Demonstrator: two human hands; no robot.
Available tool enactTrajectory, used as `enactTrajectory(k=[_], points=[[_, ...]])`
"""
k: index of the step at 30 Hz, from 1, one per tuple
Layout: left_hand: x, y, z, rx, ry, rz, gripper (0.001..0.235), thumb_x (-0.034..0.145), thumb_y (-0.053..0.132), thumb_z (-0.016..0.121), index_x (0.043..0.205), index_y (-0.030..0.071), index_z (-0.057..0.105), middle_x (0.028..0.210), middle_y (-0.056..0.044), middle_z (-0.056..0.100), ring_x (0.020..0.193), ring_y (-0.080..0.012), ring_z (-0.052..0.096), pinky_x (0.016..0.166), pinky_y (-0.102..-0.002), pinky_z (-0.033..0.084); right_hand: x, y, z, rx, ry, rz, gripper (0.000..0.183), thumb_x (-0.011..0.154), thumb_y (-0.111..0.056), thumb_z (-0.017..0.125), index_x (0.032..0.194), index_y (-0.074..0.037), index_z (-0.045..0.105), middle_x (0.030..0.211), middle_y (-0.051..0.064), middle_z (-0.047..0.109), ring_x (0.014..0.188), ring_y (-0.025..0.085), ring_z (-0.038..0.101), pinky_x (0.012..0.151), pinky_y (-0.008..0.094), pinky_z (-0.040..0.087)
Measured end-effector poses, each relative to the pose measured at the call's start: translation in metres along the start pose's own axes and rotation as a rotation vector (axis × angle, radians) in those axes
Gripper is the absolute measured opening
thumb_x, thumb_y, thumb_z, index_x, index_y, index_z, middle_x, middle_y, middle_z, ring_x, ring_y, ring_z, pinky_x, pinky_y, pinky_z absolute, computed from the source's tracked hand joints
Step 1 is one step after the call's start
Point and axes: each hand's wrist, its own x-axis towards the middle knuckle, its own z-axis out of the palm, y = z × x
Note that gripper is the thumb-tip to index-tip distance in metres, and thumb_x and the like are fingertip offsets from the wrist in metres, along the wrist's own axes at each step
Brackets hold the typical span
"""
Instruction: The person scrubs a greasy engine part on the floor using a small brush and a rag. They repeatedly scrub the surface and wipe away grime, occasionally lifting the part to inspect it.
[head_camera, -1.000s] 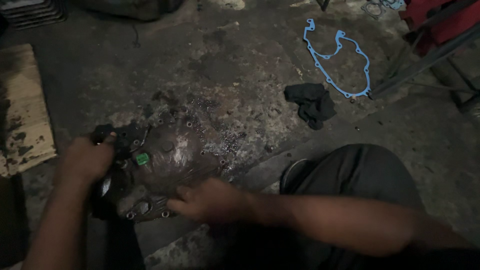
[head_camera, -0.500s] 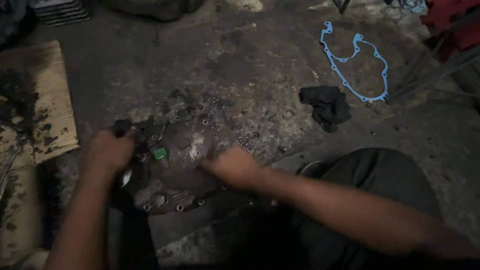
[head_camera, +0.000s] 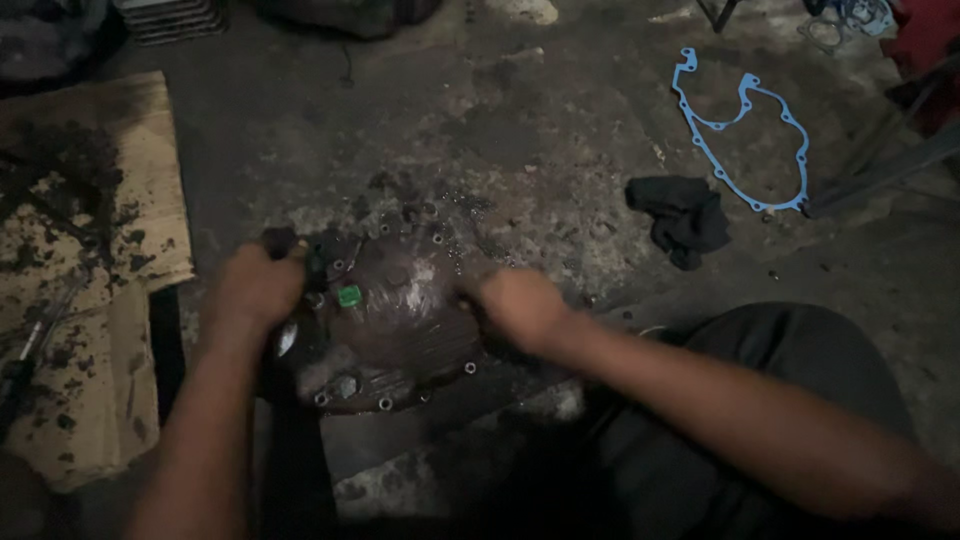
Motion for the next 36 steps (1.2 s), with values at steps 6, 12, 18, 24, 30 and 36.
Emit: enactTrajectory(k=[6, 12, 18, 24, 30, 36], points=[[-0.007, 0.006, -0.006, -0.007, -0.018, -0.007, 0.056, 0.093, 0.048, 0.063, 0.133, 0.009, 0.067, 0.133, -0.028, 0.064, 0.127, -0.0458, 0.059, 0.107, -0.052, 0.045, 0.008, 0.008, -0.006, 0.019, 0.036, 0.046, 0.021, 0.1, -0.031, 0.062, 0.113, -0.018, 0.072, 0.092, 0.015, 0.074, 0.087, 0.038, 0.072, 0.074, 0.052, 0.056], [-0.02, 0.02, -0.017, -0.004, -0.044, -0.033, 0.055, 0.096, 0.05, 0.06, 0.132, 0.01, 0.069, 0.134, -0.026, 0.065, 0.128, -0.0445, 0.06, 0.107, -0.051, 0.046, -0.008, -0.014, 0.002, -0.104, -0.1, 0.005, 0.04, 0.088, -0.016, 0.059, 0.127, -0.017, 0.065, 0.09, 0.016, 0.073, 0.08, 0.038, 0.072, 0.068, 0.051, 0.057], [-0.017, 0.003, -0.006, -0.06, -0.037, -0.003, 0.052, 0.094, 0.047, 0.059, 0.135, 0.015, 0.066, 0.135, -0.022, 0.065, 0.128, -0.0429, 0.06, 0.106, -0.05, 0.046, 0.004, 0.003, 0.003, -0.189, -0.282, 0.173, 0.024, 0.097, -0.033, 0.062, 0.104, -0.015, 0.076, 0.095, 0.013, 0.074, 0.088, 0.032, 0.073, 0.074, 0.046, 0.058], [-0.01, 0.002, -0.003, -0.033, -0.032, 0.02, 0.052, 0.094, 0.047, 0.06, 0.138, 0.018, 0.063, 0.135, -0.022, 0.064, 0.127, -0.0436, 0.059, 0.106, -0.052, 0.045, 0.007, 0.017, -0.003, 0.027, 0.049, -0.241, 0.035, 0.087, -0.019, 0.064, 0.122, -0.019, 0.07, 0.095, 0.015, 0.076, 0.082, 0.037, 0.073, 0.069, 0.049, 0.056], [-0.01, 0.012, -0.011, 0.011, -0.029, 0.046, 0.051, 0.096, 0.048, 0.059, 0.137, 0.018, 0.065, 0.136, -0.025, 0.063, 0.129, -0.0456, 0.058, 0.108, -0.052, 0.045, 0.014, 0.04, 0.002, -0.196, -0.189, -0.091, 0.038, 0.091, -0.021, 0.063, 0.129, -0.02, 0.066, 0.089, 0.016, 0.073, 0.08, 0.035, 0.073, 0.07, 0.049, 0.056], [-0.002, 0.003, -0.006, 0.024, 0.002, 0.049, 0.056, 0.095, 0.047, 0.061, 0.138, 0.011, 0.064, 0.137, -0.027, 0.062, 0.129, -0.0473, 0.057, 0.108, -0.053, 0.044, 0.011, 0.053, 0.009, -0.164, -0.006, -0.243, 0.047, 0.084, -0.014, 0.062, 0.131, -0.016, 0.066, 0.088, 0.014, 0.074, 0.079, 0.036, 0.072, 0.065, 0.049, 0.055]])
